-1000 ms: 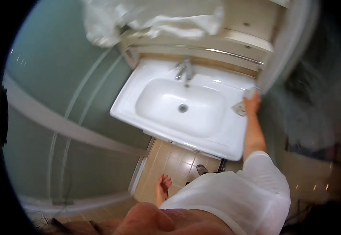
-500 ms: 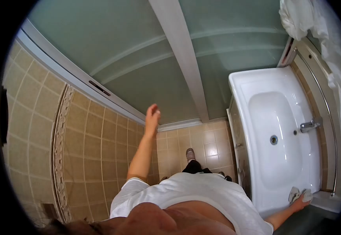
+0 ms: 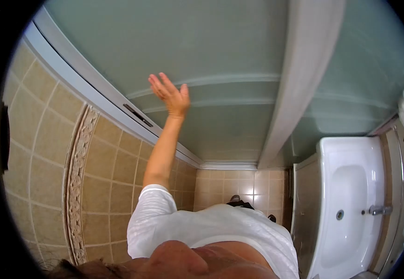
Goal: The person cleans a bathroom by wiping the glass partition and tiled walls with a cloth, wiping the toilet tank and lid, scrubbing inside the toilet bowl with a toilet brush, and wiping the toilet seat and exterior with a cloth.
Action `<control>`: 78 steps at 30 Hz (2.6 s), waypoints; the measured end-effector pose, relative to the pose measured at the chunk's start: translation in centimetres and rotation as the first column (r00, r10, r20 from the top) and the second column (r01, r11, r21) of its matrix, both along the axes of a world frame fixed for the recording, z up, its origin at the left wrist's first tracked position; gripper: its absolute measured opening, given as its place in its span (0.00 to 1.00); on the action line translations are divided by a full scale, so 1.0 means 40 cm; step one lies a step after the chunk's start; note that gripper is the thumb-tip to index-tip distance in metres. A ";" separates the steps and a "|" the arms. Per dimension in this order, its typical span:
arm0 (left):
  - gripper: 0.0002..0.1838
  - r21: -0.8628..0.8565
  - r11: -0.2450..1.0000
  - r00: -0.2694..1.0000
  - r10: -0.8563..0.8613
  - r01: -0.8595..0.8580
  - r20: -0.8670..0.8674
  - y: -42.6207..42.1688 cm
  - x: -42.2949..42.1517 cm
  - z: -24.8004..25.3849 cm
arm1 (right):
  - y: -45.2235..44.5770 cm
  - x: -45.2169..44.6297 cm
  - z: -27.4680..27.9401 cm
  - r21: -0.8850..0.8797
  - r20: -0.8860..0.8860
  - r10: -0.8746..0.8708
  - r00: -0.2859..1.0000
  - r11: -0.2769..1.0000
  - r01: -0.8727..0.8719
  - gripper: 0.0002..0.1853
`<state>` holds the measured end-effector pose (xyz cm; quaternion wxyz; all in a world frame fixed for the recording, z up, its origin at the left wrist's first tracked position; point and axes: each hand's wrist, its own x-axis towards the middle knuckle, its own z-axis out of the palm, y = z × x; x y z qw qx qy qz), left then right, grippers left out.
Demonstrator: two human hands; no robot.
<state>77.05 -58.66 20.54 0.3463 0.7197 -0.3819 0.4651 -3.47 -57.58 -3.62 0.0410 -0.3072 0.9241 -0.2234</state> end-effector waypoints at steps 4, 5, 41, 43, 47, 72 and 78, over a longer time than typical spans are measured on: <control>0.41 -0.110 0.993 0.998 0.048 -0.043 0.042 -0.059 0.014 -0.017 | -0.056 0.210 -0.043 0.049 0.111 0.207 0.972 0.976 -0.213 0.40; 0.41 -0.117 0.992 0.998 0.053 -0.048 0.039 -0.064 0.020 -0.020 | -0.072 0.257 -0.050 0.056 0.130 0.261 0.956 0.961 -0.270 0.40; 0.21 -0.612 0.781 0.806 -0.282 -0.122 -0.520 0.045 0.135 -0.150 | -0.515 0.931 -0.217 0.105 0.421 0.849 0.319 0.304 -0.947 0.39; 0.21 -0.614 0.789 0.725 -0.420 -0.004 -0.545 0.035 0.099 -0.143 | -0.516 0.959 -0.216 0.116 0.430 0.847 0.312 0.291 -0.950 0.39; 0.22 -0.601 0.747 0.572 -0.635 0.285 -0.518 -0.001 0.035 -0.132 | -0.493 1.025 -0.224 0.114 0.435 0.848 0.302 0.281 -0.953 0.39; 0.21 -0.296 0.951 0.977 -0.026 0.090 0.213 0.536 0.384 0.288 | -0.157 2.176 0.314 -0.800 0.347 0.473 -0.810 -0.301 -0.519 0.36; 0.31 -0.144 0.949 0.916 0.310 -0.281 0.255 0.505 0.436 0.298 | -0.128 2.551 0.979 -0.940 -0.342 0.353 -0.871 -0.122 0.319 0.40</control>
